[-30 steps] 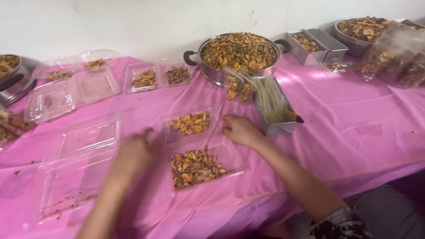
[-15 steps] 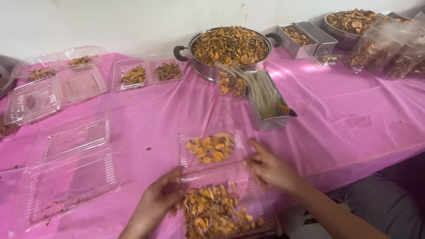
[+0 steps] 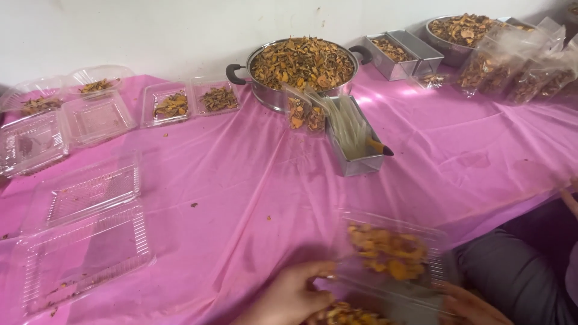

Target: Sorting dried tea slices with a brush and packaging them into small plastic bags.

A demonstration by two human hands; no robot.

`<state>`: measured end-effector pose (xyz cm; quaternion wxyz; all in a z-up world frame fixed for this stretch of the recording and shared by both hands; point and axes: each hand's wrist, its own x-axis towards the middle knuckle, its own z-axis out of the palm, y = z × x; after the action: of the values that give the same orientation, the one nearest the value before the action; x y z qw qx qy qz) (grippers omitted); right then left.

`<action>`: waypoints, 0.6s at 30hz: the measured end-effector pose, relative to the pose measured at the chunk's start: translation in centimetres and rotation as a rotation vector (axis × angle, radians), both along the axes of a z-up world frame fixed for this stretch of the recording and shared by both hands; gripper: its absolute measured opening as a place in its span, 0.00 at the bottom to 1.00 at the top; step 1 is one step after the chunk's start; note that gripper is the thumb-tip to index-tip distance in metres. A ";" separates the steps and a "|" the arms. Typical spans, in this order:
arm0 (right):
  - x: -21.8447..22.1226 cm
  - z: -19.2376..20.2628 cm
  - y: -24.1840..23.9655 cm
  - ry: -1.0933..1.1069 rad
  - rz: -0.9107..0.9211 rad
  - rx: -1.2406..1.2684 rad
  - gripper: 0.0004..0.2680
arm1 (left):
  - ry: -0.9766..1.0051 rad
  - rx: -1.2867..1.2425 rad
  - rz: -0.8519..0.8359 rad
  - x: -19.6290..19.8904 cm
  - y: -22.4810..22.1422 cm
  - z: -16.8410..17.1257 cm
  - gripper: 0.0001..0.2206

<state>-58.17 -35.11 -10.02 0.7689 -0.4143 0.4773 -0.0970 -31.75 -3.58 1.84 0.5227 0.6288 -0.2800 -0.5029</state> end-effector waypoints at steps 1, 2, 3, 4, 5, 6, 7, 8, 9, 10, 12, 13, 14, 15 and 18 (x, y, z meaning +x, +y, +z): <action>-4.1 -5.3 -2.6 -0.086 0.088 -0.105 0.19 | -0.047 -0.072 -0.065 -0.5 -1.6 -0.2 0.24; -4.9 -5.3 -3.3 -0.088 0.089 -0.107 0.19 | -0.049 -0.074 -0.064 -0.8 -3.2 0.3 0.24; -5.6 -5.4 -4.1 -0.070 -0.069 -0.146 0.18 | -0.180 -0.145 -0.111 -1.0 -4.7 0.7 0.24; -6.4 -5.5 -4.9 -0.051 -0.229 -0.180 0.17 | -0.312 -0.216 -0.157 -1.3 -6.3 1.1 0.25; -5.6 -2.3 -3.6 -0.054 -0.229 -0.183 0.17 | -0.315 -0.220 -0.156 -1.4 -8.2 0.4 0.25; -4.7 0.9 -2.3 -0.037 -0.292 -0.161 0.16 | -0.449 -0.251 -0.194 -1.4 -10.0 -0.2 0.25; -3.7 4.1 -1.0 -0.016 -0.350 -0.139 0.15 | -0.583 -0.282 -0.231 -1.3 -11.9 -0.8 0.26; -4.2 3.4 -2.8 -0.015 -0.348 -0.140 0.15 | -0.582 -0.282 -0.229 -1.2 -13.4 -1.2 0.26; -4.7 2.7 -4.5 0.023 -0.321 -0.094 0.14 | -0.447 -0.250 -0.218 -1.1 -14.9 -1.6 0.24; -5.1 2.1 -6.2 0.068 -0.287 -0.048 0.13 | -0.306 -0.215 -0.200 -1.1 -16.3 -2.1 0.23; -7.0 -2.2 -10.9 -0.010 -0.271 -0.136 0.12 | -0.395 -0.223 -0.149 -0.6 -16.7 -0.4 0.16; -7.9 -4.4 -13.2 -0.094 -0.258 -0.223 0.13 | -0.489 -0.232 -0.105 -0.2 -16.9 0.5 0.10; -6.8 -4.0 -13.1 -0.094 -0.252 -0.224 0.13 | -0.488 -0.231 -0.099 0.6 -16.1 0.9 0.10; -5.8 -3.5 -12.9 -0.112 -0.298 -0.281 0.12 | -0.662 -0.274 -0.096 1.5 -15.3 1.3 0.11; -3.8 -3.3 -13.9 -0.168 -0.356 -0.387 0.08 | -0.850 -0.362 -0.062 5.3 -12.7 1.8 0.11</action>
<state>-61.99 -48.97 -13.31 0.6831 -0.4536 0.4497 -0.3541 -26.41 -16.27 3.65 0.4476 0.6691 -0.5716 -0.1587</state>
